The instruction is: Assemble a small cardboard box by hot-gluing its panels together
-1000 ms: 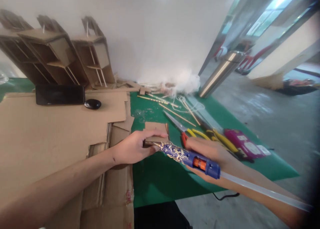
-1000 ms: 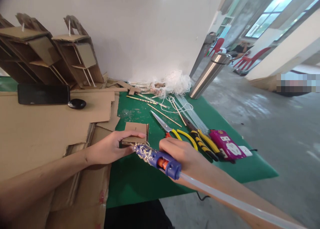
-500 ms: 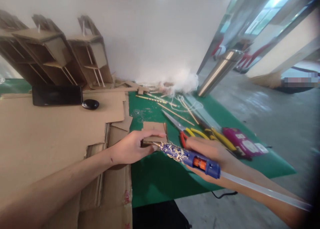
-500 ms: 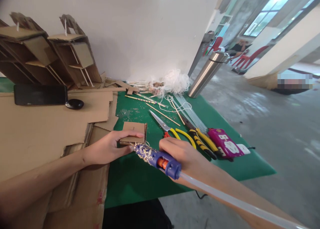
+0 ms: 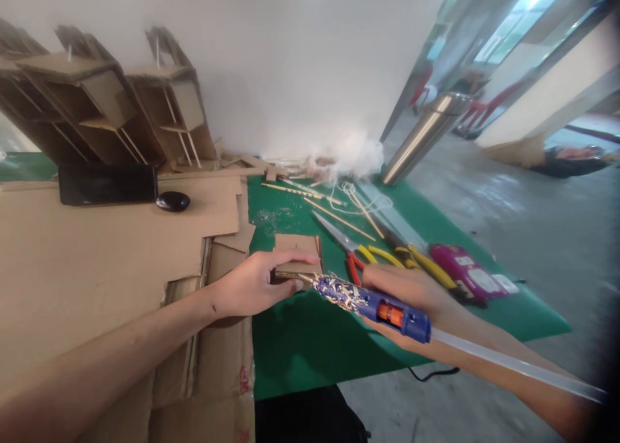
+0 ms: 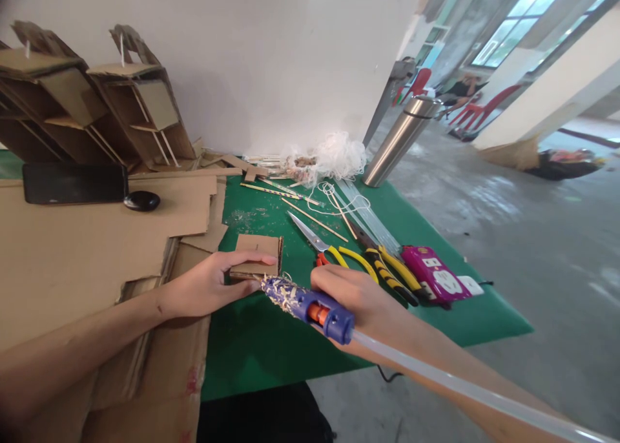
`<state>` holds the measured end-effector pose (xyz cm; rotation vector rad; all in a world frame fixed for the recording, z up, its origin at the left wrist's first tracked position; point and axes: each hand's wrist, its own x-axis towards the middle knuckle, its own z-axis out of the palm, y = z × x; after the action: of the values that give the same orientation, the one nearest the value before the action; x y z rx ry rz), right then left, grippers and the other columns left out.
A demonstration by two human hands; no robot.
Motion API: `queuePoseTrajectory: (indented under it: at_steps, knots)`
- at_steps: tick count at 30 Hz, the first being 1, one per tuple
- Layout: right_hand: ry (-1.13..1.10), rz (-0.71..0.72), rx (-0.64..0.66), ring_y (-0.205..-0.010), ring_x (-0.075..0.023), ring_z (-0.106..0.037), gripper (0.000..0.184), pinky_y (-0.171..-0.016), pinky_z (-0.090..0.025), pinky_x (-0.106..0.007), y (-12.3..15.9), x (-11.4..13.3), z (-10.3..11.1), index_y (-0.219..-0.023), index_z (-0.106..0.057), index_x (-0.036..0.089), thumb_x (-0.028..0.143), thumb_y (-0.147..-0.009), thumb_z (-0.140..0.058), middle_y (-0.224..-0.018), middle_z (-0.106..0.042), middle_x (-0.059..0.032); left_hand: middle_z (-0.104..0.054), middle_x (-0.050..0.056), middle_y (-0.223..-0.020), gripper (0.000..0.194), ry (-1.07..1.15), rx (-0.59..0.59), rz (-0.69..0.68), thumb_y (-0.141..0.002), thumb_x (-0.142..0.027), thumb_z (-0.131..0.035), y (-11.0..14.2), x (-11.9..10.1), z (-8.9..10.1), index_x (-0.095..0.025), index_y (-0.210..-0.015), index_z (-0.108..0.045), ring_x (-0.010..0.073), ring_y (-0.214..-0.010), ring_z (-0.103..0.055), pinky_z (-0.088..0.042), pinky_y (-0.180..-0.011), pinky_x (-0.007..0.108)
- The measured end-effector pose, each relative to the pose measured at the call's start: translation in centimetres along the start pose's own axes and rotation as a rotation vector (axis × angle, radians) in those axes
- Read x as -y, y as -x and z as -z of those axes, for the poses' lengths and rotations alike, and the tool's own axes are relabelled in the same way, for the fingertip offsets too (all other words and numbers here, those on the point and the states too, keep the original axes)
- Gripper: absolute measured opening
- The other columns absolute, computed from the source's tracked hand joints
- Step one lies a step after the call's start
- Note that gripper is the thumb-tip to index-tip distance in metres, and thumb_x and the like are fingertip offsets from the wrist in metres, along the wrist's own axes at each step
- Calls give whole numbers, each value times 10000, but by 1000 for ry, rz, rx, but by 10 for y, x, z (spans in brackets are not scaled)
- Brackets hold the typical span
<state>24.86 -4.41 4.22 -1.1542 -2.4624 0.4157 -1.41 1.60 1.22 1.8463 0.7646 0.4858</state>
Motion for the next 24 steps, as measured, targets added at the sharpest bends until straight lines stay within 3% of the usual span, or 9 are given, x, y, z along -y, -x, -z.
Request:
queuePoseTrajectory:
  at_steps: [11,15,24]
  knots:
    - [5,-27,-11,-592,-157,-485,199,-532,-364,-287,2,1,1,-775,-392,245,158,-856,-551,-698,-482,15,-700,27,-1244,406,-29,0,-2,-931,-218,-576,0,2,0,-280,-1332,-606,221,-1052,-694,-571,-878,324]
    - [4,-18,-10,-582,-153,-467,202,-525,-352,-286,2,0,0,-770,-385,245,150,-858,-540,-697,-484,13,-732,23,-1160,401,-25,7,4,-935,-217,-573,1,2,1,-280,-1330,-606,238,-1110,-678,-567,-900,328]
    - [25,-28,6,-587,-156,-495,192,-519,-362,-287,4,0,4,-751,-417,236,180,-872,-554,-694,-502,2,-698,17,-1286,423,-45,-2,-5,-931,-209,-579,2,1,1,-285,-1346,-604,211,-1083,-698,-553,-942,313]
